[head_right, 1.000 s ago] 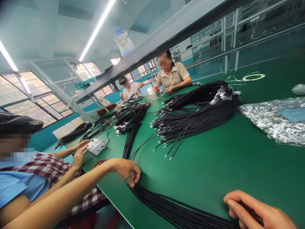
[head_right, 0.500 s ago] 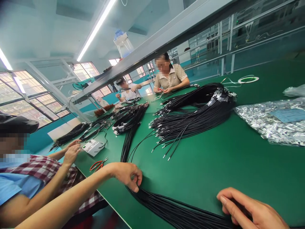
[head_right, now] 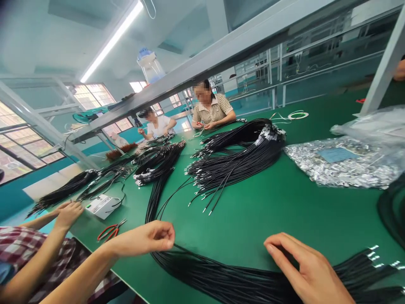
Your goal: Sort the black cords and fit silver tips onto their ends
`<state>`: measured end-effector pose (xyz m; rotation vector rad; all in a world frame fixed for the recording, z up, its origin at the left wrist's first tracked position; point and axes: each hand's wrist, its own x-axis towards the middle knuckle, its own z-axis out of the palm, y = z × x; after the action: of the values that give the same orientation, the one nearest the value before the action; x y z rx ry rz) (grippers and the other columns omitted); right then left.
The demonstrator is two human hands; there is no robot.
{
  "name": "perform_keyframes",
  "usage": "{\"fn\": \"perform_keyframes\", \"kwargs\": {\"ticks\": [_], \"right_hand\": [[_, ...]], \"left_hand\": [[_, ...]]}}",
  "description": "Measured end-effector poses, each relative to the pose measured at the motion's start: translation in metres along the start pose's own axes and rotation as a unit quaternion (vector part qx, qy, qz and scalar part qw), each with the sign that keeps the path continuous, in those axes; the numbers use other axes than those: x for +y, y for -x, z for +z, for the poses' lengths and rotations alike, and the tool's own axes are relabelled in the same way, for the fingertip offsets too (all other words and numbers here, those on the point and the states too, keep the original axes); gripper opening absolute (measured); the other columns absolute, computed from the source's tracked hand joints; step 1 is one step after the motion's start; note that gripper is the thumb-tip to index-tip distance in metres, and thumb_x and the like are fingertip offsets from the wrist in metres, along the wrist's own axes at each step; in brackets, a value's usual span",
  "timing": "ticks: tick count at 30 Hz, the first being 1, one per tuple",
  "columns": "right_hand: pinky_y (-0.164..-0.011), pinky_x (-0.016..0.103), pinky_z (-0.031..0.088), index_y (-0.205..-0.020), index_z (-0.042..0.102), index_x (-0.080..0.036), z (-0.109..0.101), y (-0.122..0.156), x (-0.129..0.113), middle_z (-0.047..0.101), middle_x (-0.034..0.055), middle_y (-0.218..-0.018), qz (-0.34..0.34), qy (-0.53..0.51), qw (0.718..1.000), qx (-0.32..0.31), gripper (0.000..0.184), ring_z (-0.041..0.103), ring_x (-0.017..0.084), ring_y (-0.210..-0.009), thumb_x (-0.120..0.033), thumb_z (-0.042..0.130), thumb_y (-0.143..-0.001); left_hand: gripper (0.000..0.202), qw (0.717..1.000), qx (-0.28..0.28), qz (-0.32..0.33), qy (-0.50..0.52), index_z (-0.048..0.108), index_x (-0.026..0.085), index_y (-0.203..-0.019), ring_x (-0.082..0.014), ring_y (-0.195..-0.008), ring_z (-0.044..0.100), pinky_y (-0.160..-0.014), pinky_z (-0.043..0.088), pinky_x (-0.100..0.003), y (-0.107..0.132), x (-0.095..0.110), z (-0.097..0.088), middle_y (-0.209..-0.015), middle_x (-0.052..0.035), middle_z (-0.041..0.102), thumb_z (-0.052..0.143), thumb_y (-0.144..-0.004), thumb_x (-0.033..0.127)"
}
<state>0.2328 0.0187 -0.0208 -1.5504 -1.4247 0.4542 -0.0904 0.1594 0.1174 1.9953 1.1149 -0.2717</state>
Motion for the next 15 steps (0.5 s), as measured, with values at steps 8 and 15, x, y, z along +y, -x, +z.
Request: {"fn": "perform_keyframes", "kwargs": {"ticks": [8,15], "right_hand": [[-0.062,0.018,0.048,-0.073,0.066,-0.026,-0.014,-0.002,-0.023,0.067,-0.0013,-0.076,-0.009,-0.024,1.000,-0.002,0.034,0.063,0.014,-0.068,-0.052,0.050,-0.087],[-0.070,0.024,0.045,-0.079,0.063,-0.025,-0.009,-0.005,-0.006,0.064,-0.0006,-0.082,0.010,-0.036,0.998,-0.058,0.035,0.060,0.015,-0.076,-0.051,0.043,-0.092]], "left_hand": [[0.023,0.996,0.058,0.064,-0.036,0.067,0.016,-0.076,-0.0107,-0.062,0.045,-0.059,0.034,-0.020,-0.001,0.034,0.016,-0.066,0.0026,0.056,0.053,-0.087,0.032],[0.041,0.965,0.192,0.071,0.164,0.061,0.017,-0.086,-0.0116,-0.065,0.041,-0.060,0.036,-0.020,0.038,0.002,-0.029,-0.070,0.0024,0.048,0.051,-0.085,0.058]]}}
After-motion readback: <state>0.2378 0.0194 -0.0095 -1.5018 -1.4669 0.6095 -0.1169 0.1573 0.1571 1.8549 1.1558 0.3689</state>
